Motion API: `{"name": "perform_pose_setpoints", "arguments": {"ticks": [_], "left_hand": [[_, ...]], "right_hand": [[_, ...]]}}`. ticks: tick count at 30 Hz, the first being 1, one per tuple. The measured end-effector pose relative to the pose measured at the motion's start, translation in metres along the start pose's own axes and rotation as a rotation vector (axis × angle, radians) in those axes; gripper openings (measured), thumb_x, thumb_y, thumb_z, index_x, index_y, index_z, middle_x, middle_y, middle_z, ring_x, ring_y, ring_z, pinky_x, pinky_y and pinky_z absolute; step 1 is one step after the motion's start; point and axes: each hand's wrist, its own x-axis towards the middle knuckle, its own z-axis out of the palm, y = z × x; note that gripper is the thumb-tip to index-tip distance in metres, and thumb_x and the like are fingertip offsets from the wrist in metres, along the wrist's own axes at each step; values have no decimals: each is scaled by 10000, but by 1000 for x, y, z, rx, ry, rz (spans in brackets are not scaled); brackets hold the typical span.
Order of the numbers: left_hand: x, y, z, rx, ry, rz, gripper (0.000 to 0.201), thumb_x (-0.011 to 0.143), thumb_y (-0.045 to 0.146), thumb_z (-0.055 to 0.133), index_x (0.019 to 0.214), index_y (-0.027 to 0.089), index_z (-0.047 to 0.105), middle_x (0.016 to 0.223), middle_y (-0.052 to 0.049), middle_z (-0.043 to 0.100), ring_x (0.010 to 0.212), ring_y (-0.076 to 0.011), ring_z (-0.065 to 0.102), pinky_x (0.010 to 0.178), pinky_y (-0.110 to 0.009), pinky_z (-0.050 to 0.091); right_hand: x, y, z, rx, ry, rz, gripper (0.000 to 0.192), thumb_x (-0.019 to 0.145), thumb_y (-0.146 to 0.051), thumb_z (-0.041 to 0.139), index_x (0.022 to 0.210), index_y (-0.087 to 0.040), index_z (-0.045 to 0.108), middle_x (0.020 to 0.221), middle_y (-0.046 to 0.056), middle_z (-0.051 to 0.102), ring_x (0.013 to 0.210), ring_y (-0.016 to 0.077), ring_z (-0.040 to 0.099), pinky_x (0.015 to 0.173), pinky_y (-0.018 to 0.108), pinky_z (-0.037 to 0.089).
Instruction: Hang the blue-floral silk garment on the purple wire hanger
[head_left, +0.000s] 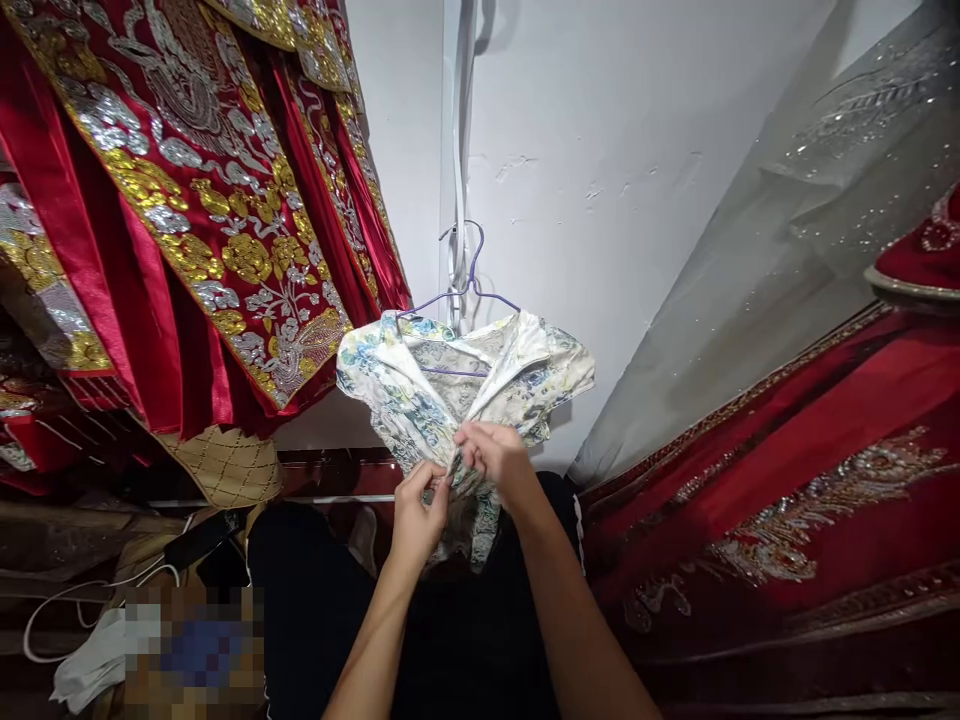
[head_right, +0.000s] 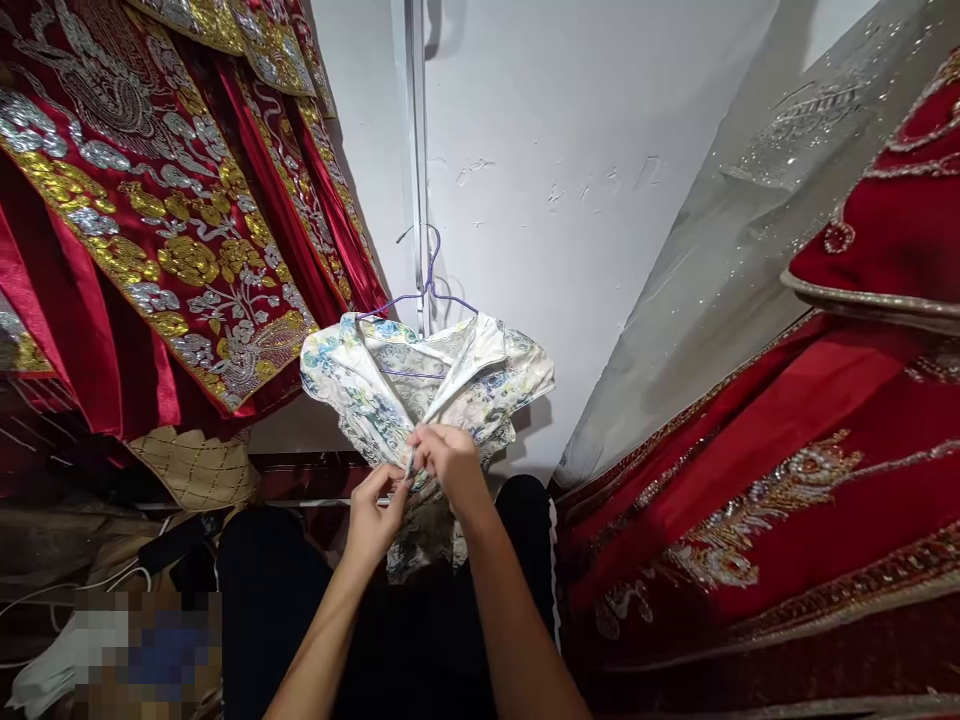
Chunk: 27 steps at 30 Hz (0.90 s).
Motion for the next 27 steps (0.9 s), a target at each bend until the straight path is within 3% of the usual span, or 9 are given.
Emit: {"name": "perform_pose_setpoints", "arguments": {"ticks": [4,8,11,14,16,18,20,23,27], "left_hand": [[14,-3,-2,67,-89,38,165,917,232,522,756,199,542,751,-12,532,693,-164,475,675,-258,363],[35,-3,1,300,-253,-7,164,796,73,523,704,208,539,656,9,490,613,-156,435,615,-256,295],[52,3,-2,452,-361,-96,205,693,42,611,598,207,536,567,11,483,557,-156,431,583,-262,264],[74,24,-15,442,-415,-107,173,697,126,719,607,202,592,582,-2,556,548,-159,485,570,-262,298],[95,47,-26,353,-336,7,62,841,244,669,884,206,691,734,-17,655,634,-171,573,604,-259,365],[118,72,-34,228,-149,210,310,960,291,556,1256,217,612,876,-22,686,729,-167,619,675,-261,428],[142,95,-38,179,-45,405,398,1000,284,510,1391,213,526,972,-39,682,786,-159,622,738,-271,456],[166,115,-35,248,-48,596,227,997,275,534,1154,176,664,986,-57,666,828,-162,604,780,-285,462],[173,121,-36,258,-22,666,152,980,274,573,940,163,669,916,-43,659,859,-163,600,803,-286,469]], "right_hand": [[41,-43,2,101,66,-85,389,732,-522,776,722,-142,692,512,-21,546,406,54,354,380,216,217],[70,-81,3,218,107,-202,311,737,-430,796,737,-141,682,541,-29,527,430,43,371,375,197,217],[77,-91,5,214,114,-256,289,778,-417,761,731,-151,658,523,-37,510,421,42,374,382,193,229],[73,-87,6,134,79,-294,295,828,-443,706,745,-166,646,529,-32,533,432,52,406,402,185,268],[67,-84,5,91,74,-297,301,846,-451,677,734,-175,635,523,-32,534,438,57,420,414,182,287],[62,-84,4,54,81,-296,295,858,-430,655,708,-178,622,508,-33,528,436,60,426,419,182,292],[58,-89,1,9,72,-305,278,868,-393,633,692,-178,618,494,-31,528,428,63,425,423,187,291],[54,-97,-1,-76,67,-336,275,877,-379,621,694,-175,633,491,-28,536,424,68,419,438,201,296],[57,-86,-1,-192,136,-409,308,889,-431,627,720,-175,655,515,-30,508,465,87,410,474,233,298]]}}
